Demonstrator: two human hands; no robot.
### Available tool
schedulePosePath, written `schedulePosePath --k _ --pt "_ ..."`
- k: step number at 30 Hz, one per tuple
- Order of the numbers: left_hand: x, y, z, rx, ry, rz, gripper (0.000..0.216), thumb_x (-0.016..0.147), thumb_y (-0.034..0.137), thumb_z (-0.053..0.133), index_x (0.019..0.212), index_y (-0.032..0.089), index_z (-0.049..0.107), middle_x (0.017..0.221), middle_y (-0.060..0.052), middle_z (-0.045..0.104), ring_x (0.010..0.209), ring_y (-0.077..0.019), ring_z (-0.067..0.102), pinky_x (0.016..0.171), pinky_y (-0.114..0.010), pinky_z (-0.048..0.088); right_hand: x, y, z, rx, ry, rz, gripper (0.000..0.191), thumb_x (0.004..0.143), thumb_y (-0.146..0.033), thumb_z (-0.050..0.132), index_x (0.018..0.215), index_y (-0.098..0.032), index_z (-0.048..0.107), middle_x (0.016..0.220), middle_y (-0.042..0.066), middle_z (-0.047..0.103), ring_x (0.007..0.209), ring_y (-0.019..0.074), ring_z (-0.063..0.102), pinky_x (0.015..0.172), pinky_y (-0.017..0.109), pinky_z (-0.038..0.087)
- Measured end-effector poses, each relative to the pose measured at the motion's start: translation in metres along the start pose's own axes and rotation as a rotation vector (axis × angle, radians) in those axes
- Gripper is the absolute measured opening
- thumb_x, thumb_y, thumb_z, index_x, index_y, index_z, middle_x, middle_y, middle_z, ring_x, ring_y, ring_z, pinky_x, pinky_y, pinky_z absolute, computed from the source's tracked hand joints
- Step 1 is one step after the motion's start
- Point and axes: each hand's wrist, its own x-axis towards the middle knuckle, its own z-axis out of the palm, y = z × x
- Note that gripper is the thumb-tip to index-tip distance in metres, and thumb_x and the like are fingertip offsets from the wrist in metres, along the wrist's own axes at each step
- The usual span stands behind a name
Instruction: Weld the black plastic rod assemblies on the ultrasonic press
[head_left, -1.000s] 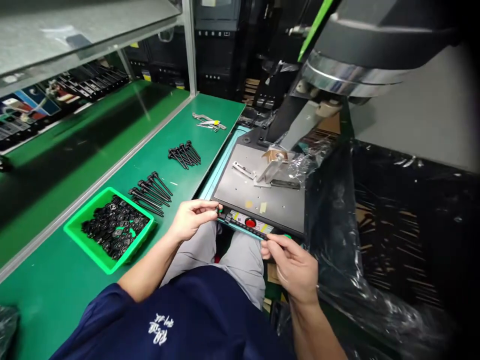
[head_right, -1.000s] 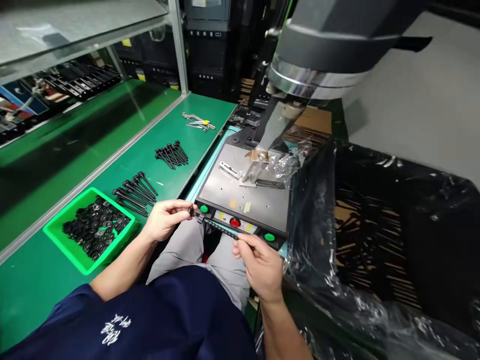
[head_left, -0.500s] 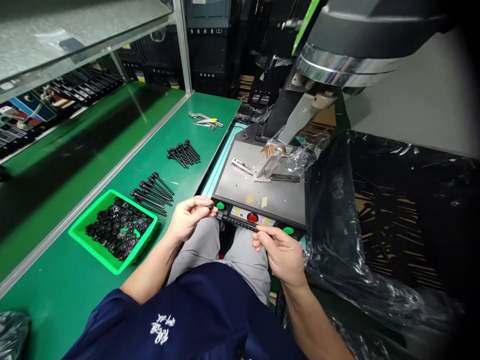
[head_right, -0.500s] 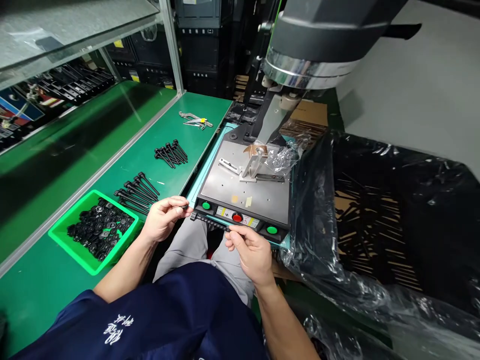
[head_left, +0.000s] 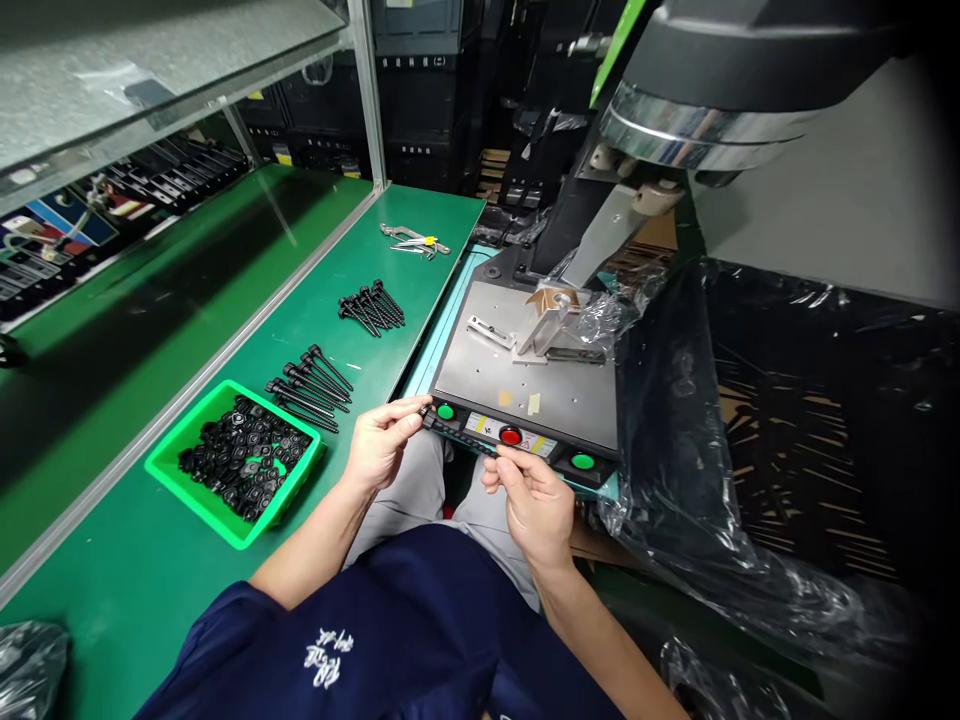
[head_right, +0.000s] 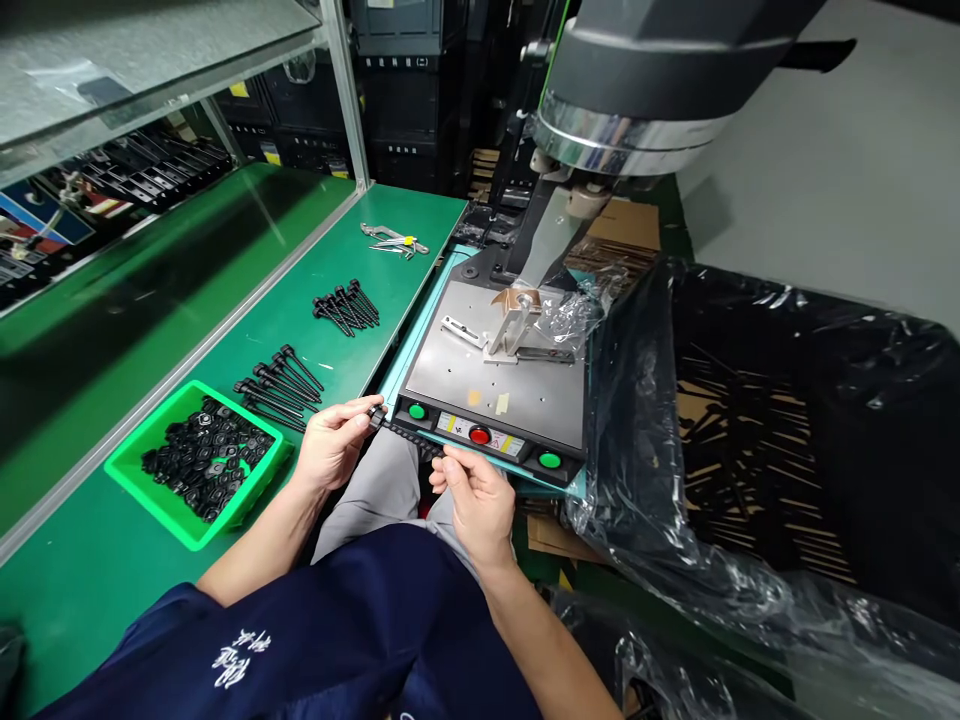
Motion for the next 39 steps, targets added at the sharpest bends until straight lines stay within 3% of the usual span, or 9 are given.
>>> schedulePosePath --k 8,15,21,27,30,35,39 --pt "0.002 0.003 -0.004 0.056 -0.009 -0.008 0.021 0.06 0.026 0.088 0.075 0.017 0.076 0.096 -0.01 0.078 0.089 -0.0225 0.072 0.078 -0.035 0.057 0.0 0.004 -0.004 -0.162 -0.064 -0.212 0.016 0.09 -0.02 0.067 0.104 -0.02 0.074 0.083 0.005 0.075 0.064 0.0164 0.071 0.057 0.029 0.063" --pt "0.004 0.007 -0.009 0.145 -0.051 0.003 0.026 0.063 0.028 0.088 0.081 0.014 0.075 0.096 -0.012 0.077 0.091 -0.0239 0.073 0.077 -0.036 0.059 0.006 -0.003 -0.015 -0.391 -0.17 -0.542 0.035 0.087 -0.006 0.065 0.116 -0.026 0.071 0.098 0.005 0.073 0.076 0.0178 0.073 0.07 0.033 0.065" --pt "0.004 0.008 -0.009 0.185 -0.081 -0.005 0.028 0.064 0.03 0.087 0.084 0.014 0.075 0.092 -0.011 0.078 0.079 -0.0204 0.073 0.074 -0.035 0.06 0.012 -0.012 -0.017 -0.365 -0.176 -0.552 0.037 0.088 -0.004 0.064 0.116 -0.027 0.07 0.094 0.003 0.073 0.072 0.0162 0.073 0.065 0.029 0.064" --pt "0.004 0.007 -0.009 0.161 -0.051 -0.028 0.029 0.062 0.031 0.089 0.079 0.014 0.073 0.074 -0.005 0.074 0.062 -0.0137 0.067 0.066 -0.029 0.058 0.017 -0.023 -0.022 -0.493 -0.277 -0.741 0.042 0.084 -0.003 0.068 0.12 -0.026 0.069 0.101 0.005 0.075 0.082 0.0201 0.074 0.075 0.033 0.065" --pt "0.004 0.01 -0.009 0.113 -0.108 -0.078 0.029 0.063 0.031 0.088 0.079 0.014 0.071 0.074 -0.004 0.073 0.062 -0.0127 0.067 0.065 -0.027 0.057 0.018 -0.026 -0.022 -0.472 -0.281 -0.695 0.039 0.086 -0.004 0.066 0.117 -0.026 0.07 0.099 0.004 0.075 0.078 0.0188 0.074 0.072 0.032 0.065" --pt "0.006 0.014 -0.01 0.014 -0.186 -0.227 0.031 0.063 0.031 0.088 0.077 0.015 0.066 0.092 -0.009 0.076 0.067 -0.0137 0.069 0.068 -0.03 0.058 0.017 -0.021 -0.019 -0.371 -0.264 -0.471 0.022 0.09 -0.013 0.065 0.107 -0.025 0.073 0.093 0.004 0.074 0.068 0.0177 0.073 0.062 0.031 0.065" --pt "0.009 0.012 -0.012 0.029 -0.14 -0.16 0.031 0.061 0.029 0.089 0.076 0.015 0.066 0.09 -0.009 0.077 0.07 -0.015 0.07 0.068 -0.029 0.058 0.015 -0.018 -0.018 -0.337 -0.234 -0.412 0.019 0.09 -0.016 0.065 0.105 -0.024 0.074 0.09 0.004 0.075 0.067 0.0184 0.073 0.06 0.031 0.066"
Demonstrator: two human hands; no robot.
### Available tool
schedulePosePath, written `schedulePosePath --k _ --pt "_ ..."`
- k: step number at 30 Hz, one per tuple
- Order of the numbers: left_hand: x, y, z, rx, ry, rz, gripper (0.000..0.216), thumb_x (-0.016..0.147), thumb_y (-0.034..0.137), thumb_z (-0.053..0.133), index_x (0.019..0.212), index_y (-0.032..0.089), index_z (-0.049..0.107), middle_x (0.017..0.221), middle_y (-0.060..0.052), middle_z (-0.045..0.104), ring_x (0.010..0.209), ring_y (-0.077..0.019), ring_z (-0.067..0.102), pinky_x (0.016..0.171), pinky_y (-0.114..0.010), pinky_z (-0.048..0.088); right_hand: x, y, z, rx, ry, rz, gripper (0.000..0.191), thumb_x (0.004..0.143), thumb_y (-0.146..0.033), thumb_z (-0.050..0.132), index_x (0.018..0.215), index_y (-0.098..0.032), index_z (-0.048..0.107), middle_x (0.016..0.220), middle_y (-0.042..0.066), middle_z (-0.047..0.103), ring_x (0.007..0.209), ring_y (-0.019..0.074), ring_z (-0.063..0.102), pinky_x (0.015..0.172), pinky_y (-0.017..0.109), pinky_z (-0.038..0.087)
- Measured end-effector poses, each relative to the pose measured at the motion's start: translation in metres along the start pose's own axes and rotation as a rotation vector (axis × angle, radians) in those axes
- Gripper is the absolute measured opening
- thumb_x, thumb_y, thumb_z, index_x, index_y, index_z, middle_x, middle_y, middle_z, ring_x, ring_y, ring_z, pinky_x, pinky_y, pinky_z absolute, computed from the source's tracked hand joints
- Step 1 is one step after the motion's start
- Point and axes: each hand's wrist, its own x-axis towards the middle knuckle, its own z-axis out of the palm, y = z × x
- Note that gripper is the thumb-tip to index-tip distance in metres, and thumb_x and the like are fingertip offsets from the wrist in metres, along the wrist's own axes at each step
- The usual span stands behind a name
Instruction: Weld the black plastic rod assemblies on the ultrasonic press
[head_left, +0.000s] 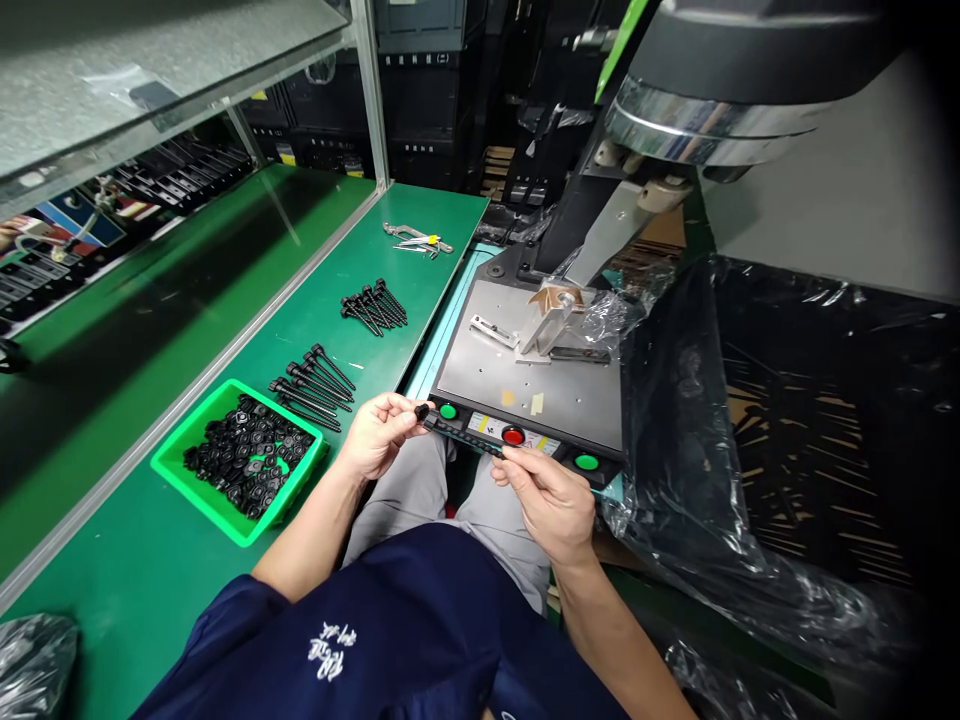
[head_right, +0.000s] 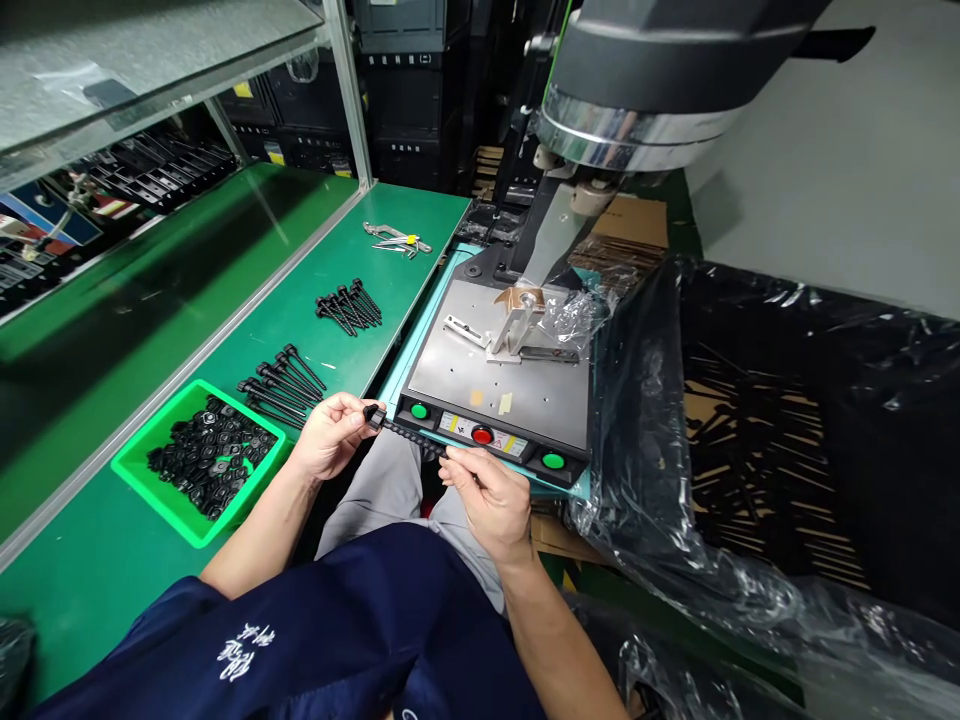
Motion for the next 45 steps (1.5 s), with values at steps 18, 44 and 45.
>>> schedulePosePath --k 18,44,45 --pt "0.003 0.0 -0.015 0.224 -0.038 0.036 0.025 0.06 0.023 0.087 0.081 0.014 0.077 0.087 -0.009 0.077 0.072 -0.0184 0.071 0.072 -0.033 0.059 0.007 -0.004 -0.011 -0.257 -0.066 -0.274 0.029 0.086 -0.012 0.067 0.11 -0.028 0.074 0.097 0.004 0.076 0.081 0.0229 0.074 0.075 0.038 0.065" --pt "0.028 -0.02 0.019 0.478 -0.036 0.212 0.022 0.069 0.033 0.082 0.083 0.017 0.078 0.101 -0.012 0.076 0.101 -0.025 0.069 0.098 -0.042 0.051 0.004 0.041 0.0 0.123 -0.263 0.41 0.028 0.089 -0.038 0.065 0.111 -0.02 0.066 0.092 0.006 0.075 0.084 0.0189 0.073 0.077 0.034 0.061" --pt "0.033 -0.021 0.026 0.504 -0.071 0.229 0.021 0.07 0.033 0.082 0.083 0.018 0.078 0.101 -0.012 0.076 0.101 -0.0248 0.069 0.097 -0.042 0.051 0.008 0.046 0.0 0.168 -0.27 0.421 0.034 0.089 -0.04 0.064 0.117 -0.02 0.063 0.098 0.008 0.074 0.086 0.0193 0.073 0.077 0.035 0.061"
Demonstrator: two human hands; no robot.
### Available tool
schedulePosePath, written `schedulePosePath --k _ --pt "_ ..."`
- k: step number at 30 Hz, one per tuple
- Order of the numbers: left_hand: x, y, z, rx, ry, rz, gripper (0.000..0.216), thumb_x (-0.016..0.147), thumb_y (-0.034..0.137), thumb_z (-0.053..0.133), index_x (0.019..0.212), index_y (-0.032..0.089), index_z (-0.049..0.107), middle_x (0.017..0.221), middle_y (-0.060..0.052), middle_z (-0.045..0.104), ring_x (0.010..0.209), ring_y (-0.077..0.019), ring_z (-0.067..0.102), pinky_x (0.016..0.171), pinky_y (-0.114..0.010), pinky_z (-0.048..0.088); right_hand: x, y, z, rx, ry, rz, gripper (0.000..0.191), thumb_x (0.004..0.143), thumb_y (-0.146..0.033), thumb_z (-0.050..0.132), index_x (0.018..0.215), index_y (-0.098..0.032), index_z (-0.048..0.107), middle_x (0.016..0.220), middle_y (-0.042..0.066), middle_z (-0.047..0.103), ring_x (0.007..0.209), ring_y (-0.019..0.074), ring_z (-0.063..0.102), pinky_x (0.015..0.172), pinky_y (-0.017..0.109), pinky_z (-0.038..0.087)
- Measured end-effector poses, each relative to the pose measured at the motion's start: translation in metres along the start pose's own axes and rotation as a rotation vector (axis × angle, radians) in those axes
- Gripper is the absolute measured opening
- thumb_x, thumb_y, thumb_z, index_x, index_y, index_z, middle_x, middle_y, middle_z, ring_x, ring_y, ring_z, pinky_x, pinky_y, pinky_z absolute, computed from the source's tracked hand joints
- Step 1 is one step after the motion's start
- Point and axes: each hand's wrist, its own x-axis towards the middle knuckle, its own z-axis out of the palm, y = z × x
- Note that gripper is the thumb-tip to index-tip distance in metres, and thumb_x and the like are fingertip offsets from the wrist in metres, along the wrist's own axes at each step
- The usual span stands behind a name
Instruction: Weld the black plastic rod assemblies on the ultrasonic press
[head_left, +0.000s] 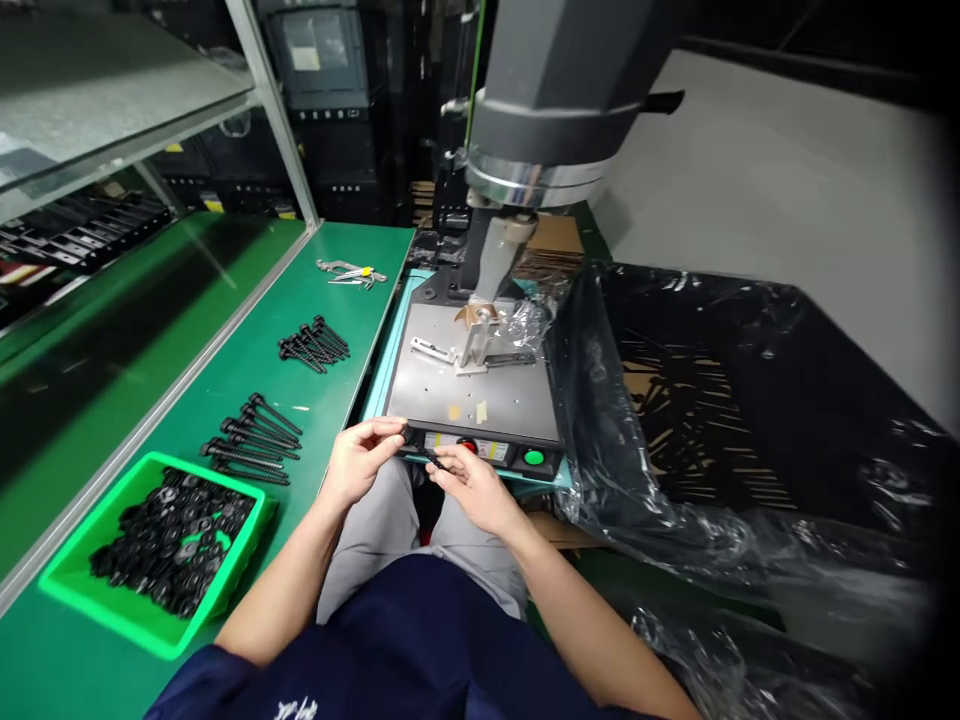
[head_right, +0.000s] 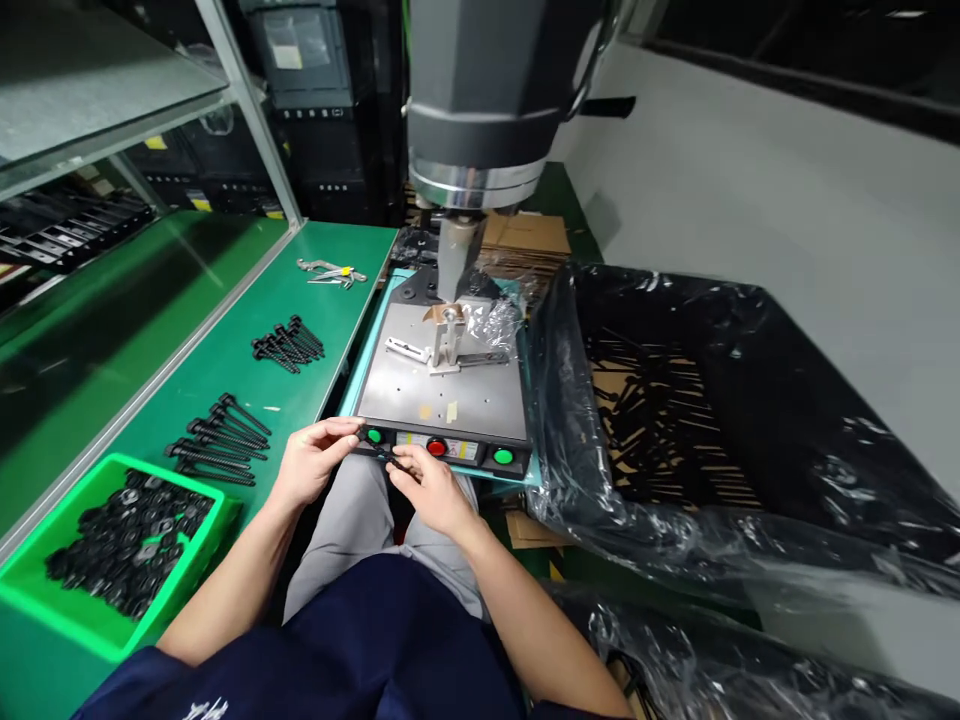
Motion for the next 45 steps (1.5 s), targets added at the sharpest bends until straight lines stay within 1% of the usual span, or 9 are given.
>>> schedulePosePath --k 4,9,15,20,23,28,32,38,45 --pt "0.02 0.004 0.025 0.03 -0.12 0.045 0.018 0.071 0.033 0.08 0.081 0.018 0.078 0.101 -0.012 0.075 0.097 -0.0237 0.07 0.09 -0.039 0.054 0.019 0.005 -0.01 0.069 -0.013 0.013 0.053 0.094 -0.047 0.057 0.139 -0.023 0.047 0.116 0.013 0.069 0.083 0.019 0.074 0.075 0.036 0.059" --pt "0.037 -0.004 0.051 0.031 -0.283 0.026 0.019 0.072 0.035 0.079 0.08 0.018 0.078 0.101 -0.013 0.074 0.089 -0.0227 0.071 0.082 -0.037 0.056 0.028 -0.001 -0.018 0.138 -0.077 0.028 0.047 0.096 -0.053 0.049 0.129 -0.021 0.051 0.088 0.003 0.069 0.06 0.0126 0.067 0.058 0.026 0.055" --pt "0.083 -0.008 0.06 0.101 -0.274 0.079 0.026 0.07 0.035 0.081 0.09 0.019 0.078 0.092 -0.01 0.074 0.085 -0.0194 0.067 0.08 -0.032 0.053 0.044 -0.005 -0.044 0.392 0.237 0.1 0.042 0.088 -0.055 0.057 0.111 -0.019 0.054 0.063 -0.007 0.053 0.037 0.0039 0.029 0.034 0.016 0.021" --pt "0.149 0.004 0.058 0.02 0.029 0.037 0.036 0.067 0.046 0.08 0.084 0.014 0.075 0.082 -0.007 0.072 0.071 -0.0147 0.062 0.066 -0.027 0.049 0.07 -0.003 -0.089 0.221 0.588 -0.073 0.036 0.078 -0.046 0.07 0.101 -0.019 0.063 0.084 0.002 0.067 0.069 0.0135 0.061 0.064 0.027 0.051" --pt "0.169 0.003 0.065 0.028 0.0 0.023 0.037 0.064 0.045 0.082 0.081 0.014 0.074 0.082 -0.007 0.072 0.072 -0.0145 0.062 0.067 -0.027 0.048 0.101 -0.012 -0.109 0.075 0.615 -0.173 0.033 0.076 -0.039 0.073 0.104 -0.021 0.069 0.095 0.004 0.07 0.089 0.02 0.064 0.084 0.035 0.051" --pt "0.176 -0.01 0.08 0.024 -0.061 -0.013 0.036 0.064 0.045 0.081 0.081 0.014 0.074 0.08 -0.007 0.072 0.072 -0.0155 0.062 0.068 -0.028 0.047 0.168 -0.023 -0.118 -0.147 0.724 -0.27 0.03 0.074 -0.032 0.073 0.103 -0.022 0.076 0.091 0.003 0.067 0.08 0.0198 0.061 0.08 0.036 0.052" --pt "0.19 -0.013 0.089 0.063 -0.055 0.058 0.032 0.068 0.044 0.078 0.082 0.015 0.074 0.081 -0.007 0.072 0.074 -0.0167 0.063 0.073 -0.031 0.05 0.203 -0.014 -0.113 -0.236 0.821 -0.414 0.022 0.073 -0.031 0.076 0.094 -0.023 0.078 0.115 0.009 0.062 0.108 0.0247 0.058 0.098 0.039 0.048" --pt "0.225 -0.004 0.11 0.175 -0.162 0.301 0.03 0.075 0.04 0.073 0.096 0.018 0.074 0.109 -0.01 0.071 0.1 -0.0223 0.065 0.087 -0.035 0.052 0.223 0.001 -0.122 -0.113 0.673 -0.42 0.028 0.077 -0.041 0.074 0.099 -0.023 0.077 0.117 0.009 0.064 0.115 0.0247 0.059 0.097 0.036 0.051" --pt "0.248 -0.003 0.124 0.277 -0.354 0.341 0.022 0.079 0.036 0.067 0.087 0.017 0.071 0.087 -0.005 0.071 0.085 -0.0198 0.064 0.08 -0.032 0.05 0.221 0.007 -0.142 -0.009 0.476 -0.362 0.048 0.075 -0.049 0.074 0.117 -0.026 0.071 0.134 0.007 0.06 0.123 0.027 0.056 0.097 0.039 0.051"
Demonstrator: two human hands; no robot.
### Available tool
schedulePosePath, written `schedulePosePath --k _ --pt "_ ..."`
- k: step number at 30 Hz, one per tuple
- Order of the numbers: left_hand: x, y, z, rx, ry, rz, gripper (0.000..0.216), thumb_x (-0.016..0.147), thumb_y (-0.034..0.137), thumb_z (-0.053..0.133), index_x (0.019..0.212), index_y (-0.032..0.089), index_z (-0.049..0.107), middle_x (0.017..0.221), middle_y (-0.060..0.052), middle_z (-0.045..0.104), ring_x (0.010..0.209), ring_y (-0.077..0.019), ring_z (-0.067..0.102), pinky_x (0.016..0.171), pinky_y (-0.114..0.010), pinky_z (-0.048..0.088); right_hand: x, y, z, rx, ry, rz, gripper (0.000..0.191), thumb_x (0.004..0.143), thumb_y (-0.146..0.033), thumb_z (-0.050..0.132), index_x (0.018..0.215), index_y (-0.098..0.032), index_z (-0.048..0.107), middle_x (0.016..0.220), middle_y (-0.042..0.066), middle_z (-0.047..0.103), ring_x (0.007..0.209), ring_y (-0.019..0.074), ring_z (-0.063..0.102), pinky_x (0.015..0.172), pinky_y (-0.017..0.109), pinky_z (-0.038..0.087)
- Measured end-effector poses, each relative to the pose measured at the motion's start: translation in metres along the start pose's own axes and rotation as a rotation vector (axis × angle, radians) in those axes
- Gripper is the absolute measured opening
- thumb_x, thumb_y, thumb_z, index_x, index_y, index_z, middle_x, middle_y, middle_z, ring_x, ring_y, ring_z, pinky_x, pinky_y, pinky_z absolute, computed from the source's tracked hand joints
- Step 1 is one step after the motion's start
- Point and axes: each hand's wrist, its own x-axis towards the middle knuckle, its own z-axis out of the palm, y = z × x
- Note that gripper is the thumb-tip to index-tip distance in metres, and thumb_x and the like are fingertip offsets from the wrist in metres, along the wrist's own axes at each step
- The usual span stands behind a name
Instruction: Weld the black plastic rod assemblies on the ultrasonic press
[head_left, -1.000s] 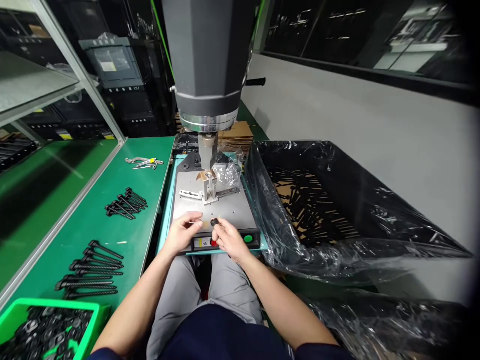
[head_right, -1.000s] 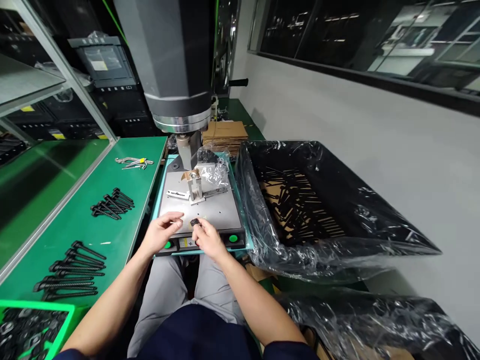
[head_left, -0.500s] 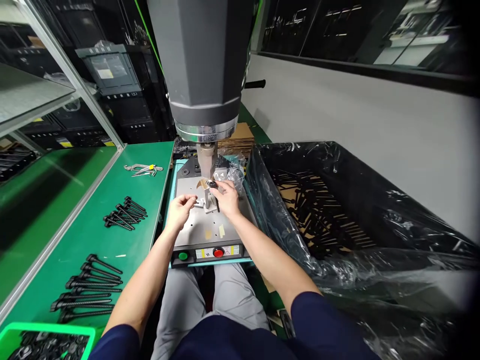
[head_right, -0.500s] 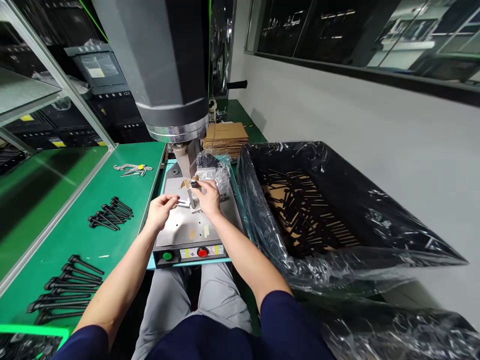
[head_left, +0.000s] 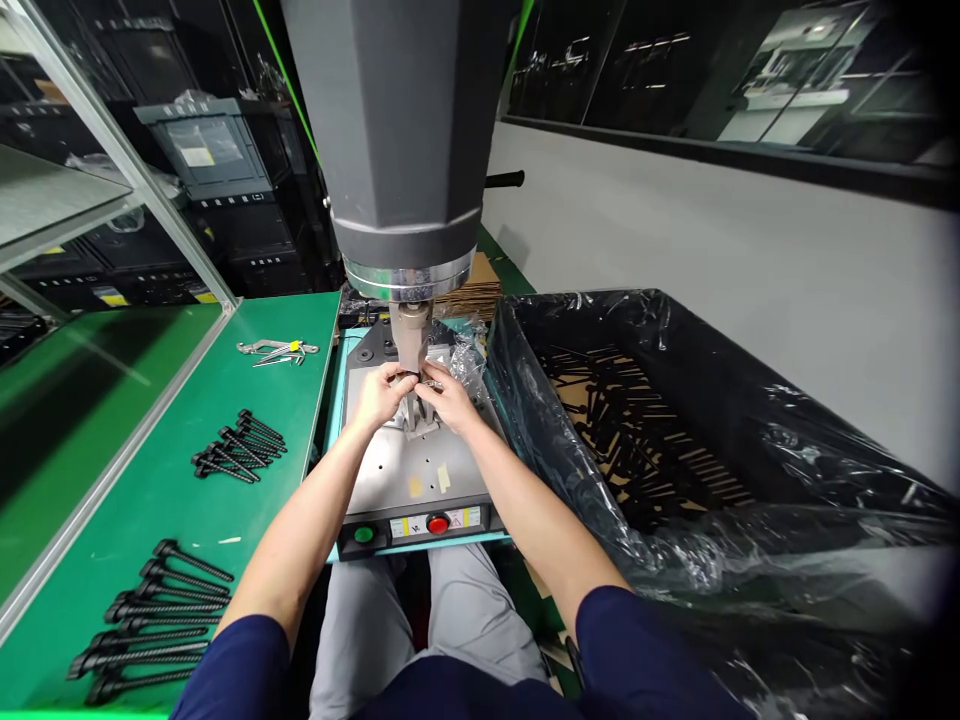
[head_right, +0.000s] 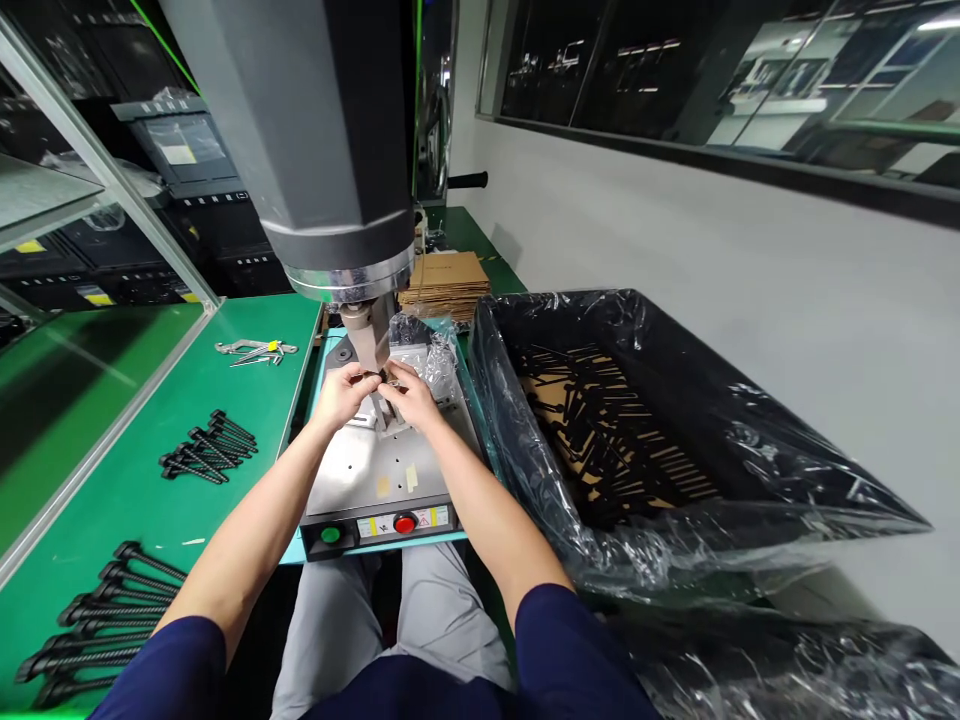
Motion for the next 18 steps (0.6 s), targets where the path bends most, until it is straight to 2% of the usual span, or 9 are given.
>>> schedulePosePath --k 2,4,6,8,12,18 --pt "0.001 0.002 0.0 0.101 -0.001 0.019 0.018 0.078 0.033 0.066 0.085 0.017 0.071 0.083 -0.004 0.07 0.082 -0.0192 0.063 0.079 -0.032 0.049 0.001 0.005 -0.012 0.018 0.099 0.052 0.052 0.075 -0.048 0.073 0.121 -0.024 0.068 0.131 0.008 0.063 0.116 0.0267 0.06 0.097 0.041 0.051" --pt "0.001 0.006 -0.001 0.216 0.002 0.053 0.014 0.079 0.03 0.065 0.082 0.018 0.071 0.079 -0.002 0.068 0.081 -0.019 0.062 0.08 -0.032 0.048 0.005 0.01 -0.028 -0.021 0.281 0.074 0.047 0.077 -0.046 0.069 0.115 -0.019 0.069 0.119 0.01 0.069 0.107 0.0261 0.064 0.097 0.043 0.049" --pt "0.001 0.01 -0.002 0.287 0.005 0.087 0.01 0.078 0.027 0.065 0.078 0.019 0.071 0.081 -0.003 0.067 0.085 -0.0196 0.062 0.083 -0.033 0.048 0.012 0.014 -0.046 -0.1 0.461 0.046 0.04 0.079 -0.044 0.064 0.106 -0.016 0.07 0.107 0.011 0.072 0.099 0.0252 0.065 0.095 0.043 0.049" --pt "0.003 0.011 -0.004 0.297 0.002 0.11 0.01 0.078 0.026 0.065 0.076 0.02 0.072 0.088 -0.004 0.069 0.091 -0.0208 0.063 0.087 -0.034 0.048 0.022 0.015 -0.06 -0.169 0.572 0.0 0.035 0.081 -0.042 0.06 0.102 -0.015 0.069 0.1 0.01 0.073 0.094 0.0239 0.065 0.091 0.042 0.05" --pt "0.008 0.007 -0.012 0.238 -0.112 0.163 0.016 0.082 0.026 0.062 0.083 0.021 0.077 0.1 -0.006 0.072 0.1 -0.0217 0.065 0.091 -0.035 0.049 0.038 0.014 -0.074 -0.215 0.608 -0.029 0.031 0.082 -0.039 0.057 0.1 -0.016 0.068 0.097 0.009 0.073 0.09 0.0225 0.066 0.087 0.039 0.05" --pt "0.016 0.005 -0.025 0.274 -0.26 0.231 0.02 0.085 0.027 0.061 0.093 0.023 0.078 0.1 -0.007 0.073 0.101 -0.0225 0.065 0.095 -0.039 0.049 0.049 0.019 -0.084 -0.289 0.583 -0.038 0.032 0.083 -0.038 0.057 0.103 -0.015 0.066 0.099 0.01 0.071 0.091 0.023 0.065 0.088 0.039 0.05"
